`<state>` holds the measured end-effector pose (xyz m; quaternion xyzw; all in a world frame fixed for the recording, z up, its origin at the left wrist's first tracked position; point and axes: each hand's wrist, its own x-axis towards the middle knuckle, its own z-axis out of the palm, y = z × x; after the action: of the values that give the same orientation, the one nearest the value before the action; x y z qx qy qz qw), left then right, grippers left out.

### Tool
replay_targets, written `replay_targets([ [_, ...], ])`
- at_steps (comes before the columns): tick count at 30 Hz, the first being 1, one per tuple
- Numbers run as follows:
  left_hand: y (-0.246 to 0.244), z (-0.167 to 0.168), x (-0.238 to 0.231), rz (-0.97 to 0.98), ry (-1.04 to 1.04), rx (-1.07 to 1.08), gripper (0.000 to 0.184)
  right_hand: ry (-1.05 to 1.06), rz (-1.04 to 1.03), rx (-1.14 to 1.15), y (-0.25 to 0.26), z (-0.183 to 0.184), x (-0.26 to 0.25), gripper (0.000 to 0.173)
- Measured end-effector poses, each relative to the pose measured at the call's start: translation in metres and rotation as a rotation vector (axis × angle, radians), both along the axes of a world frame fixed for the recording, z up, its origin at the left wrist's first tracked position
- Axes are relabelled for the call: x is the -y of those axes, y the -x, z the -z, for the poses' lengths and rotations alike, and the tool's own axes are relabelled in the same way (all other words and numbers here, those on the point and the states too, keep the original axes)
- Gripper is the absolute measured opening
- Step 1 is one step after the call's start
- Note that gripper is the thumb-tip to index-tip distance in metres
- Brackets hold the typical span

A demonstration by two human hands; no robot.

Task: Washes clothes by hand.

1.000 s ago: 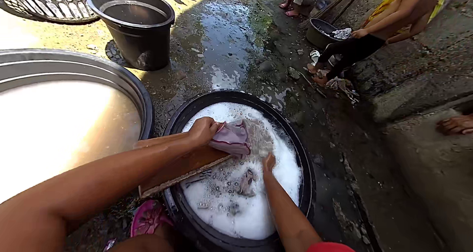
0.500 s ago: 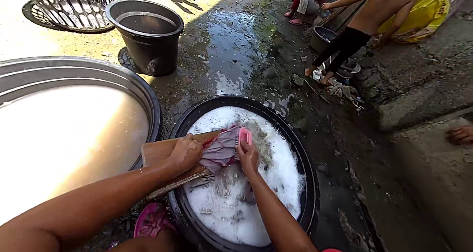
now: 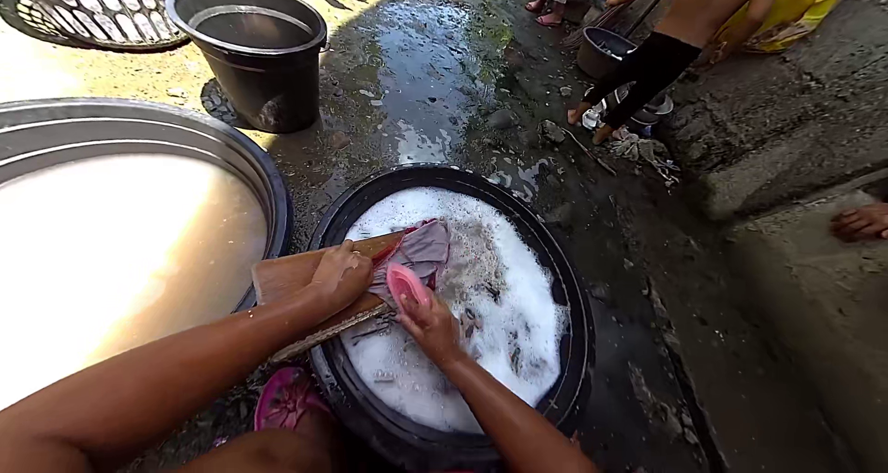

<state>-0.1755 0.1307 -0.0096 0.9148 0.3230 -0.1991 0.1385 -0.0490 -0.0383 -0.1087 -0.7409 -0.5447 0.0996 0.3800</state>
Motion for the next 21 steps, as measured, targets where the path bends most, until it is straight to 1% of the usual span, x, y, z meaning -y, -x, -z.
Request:
replay_targets([
  [1, 0.001, 0.002, 0.000, 0.001, -0.007, 0.006, 0.043, 0.093, 0.068, -0.038, -0.018, 0.004, -0.002, 0.035],
  [3, 0.001, 0.005, 0.000, 0.003, -0.019, 0.016, 0.042, 0.338, 0.201, -0.125, -0.045, -0.007, -0.011, 0.040],
  [4, 0.001, 0.005, 0.001, 0.006, -0.016, 0.011, 0.042, 0.372, 0.216, -0.148, -0.044, -0.014, -0.013, 0.041],
  [5, 0.000, 0.004, 0.001, 0.010, -0.009, 0.003, 0.042, 0.299, 0.187, -0.146, -0.033, -0.018, -0.011, 0.039],
  [7, -0.002, 0.000, -0.001, 0.013, 0.006, -0.015, 0.042, 0.059, 0.041, -0.095, 0.000, -0.016, -0.006, 0.036],
  [8, -0.002, 0.000, -0.001, 0.014, 0.003, -0.017, 0.042, 0.034, -0.006, -0.073, 0.009, -0.015, -0.003, 0.035],
  [9, -0.001, -0.001, 0.000, 0.015, -0.004, -0.018, 0.042, 0.059, -0.001, -0.050, 0.006, -0.010, -0.002, 0.035],
  [10, -0.001, -0.001, 0.000, 0.014, -0.008, -0.027, 0.043, 0.148, 0.050, -0.051, -0.007, -0.008, -0.003, 0.037],
  [12, -0.005, -0.002, -0.003, -0.016, 0.045, -0.021, 0.046, 0.436, 0.193, -0.111, -0.046, -0.017, -0.013, 0.043],
  [13, -0.009, -0.003, -0.006, -0.039, 0.120, 0.026, 0.049, 0.542, 0.238, -0.140, -0.060, -0.025, -0.017, 0.047],
  [14, -0.014, -0.004, -0.009, -0.056, 0.227, 0.127, 0.050, 0.573, 0.254, -0.160, -0.066, -0.034, -0.018, 0.053],
  [15, -0.022, -0.005, -0.010, -0.081, 0.373, 0.287, 0.049, 0.541, 0.241, -0.165, -0.066, -0.046, -0.019, 0.060],
  [16, -0.031, -0.009, -0.008, -0.112, 0.534, 0.462, 0.046, 0.453, 0.214, -0.159, -0.060, -0.058, -0.017, 0.068],
  [17, -0.042, -0.017, -0.001, -0.154, 0.710, 0.621, 0.040, 0.323, 0.187, -0.144, -0.051, -0.068, -0.014, 0.072],
  [18, -0.051, -0.028, 0.009, -0.191, 0.877, 0.751, 0.033, 0.177, 0.178, -0.128, -0.044, -0.075, -0.011, 0.068],
  [19, -0.058, -0.039, 0.018, -0.217, 1.005, 0.866, 0.028, 0.021, 0.190, -0.104, -0.042, -0.079, -0.010, 0.056],
  [20, -0.062, -0.049, 0.027, -0.229, 1.084, 0.979, 0.024, -0.119, 0.208, -0.080, -0.046, -0.083, -0.011, 0.041],
  [21, -0.065, -0.055, 0.034, -0.198, 1.127, 1.098, 0.019, -0.229, 0.219, -0.049, -0.053, -0.092, -0.011, 0.028],
])
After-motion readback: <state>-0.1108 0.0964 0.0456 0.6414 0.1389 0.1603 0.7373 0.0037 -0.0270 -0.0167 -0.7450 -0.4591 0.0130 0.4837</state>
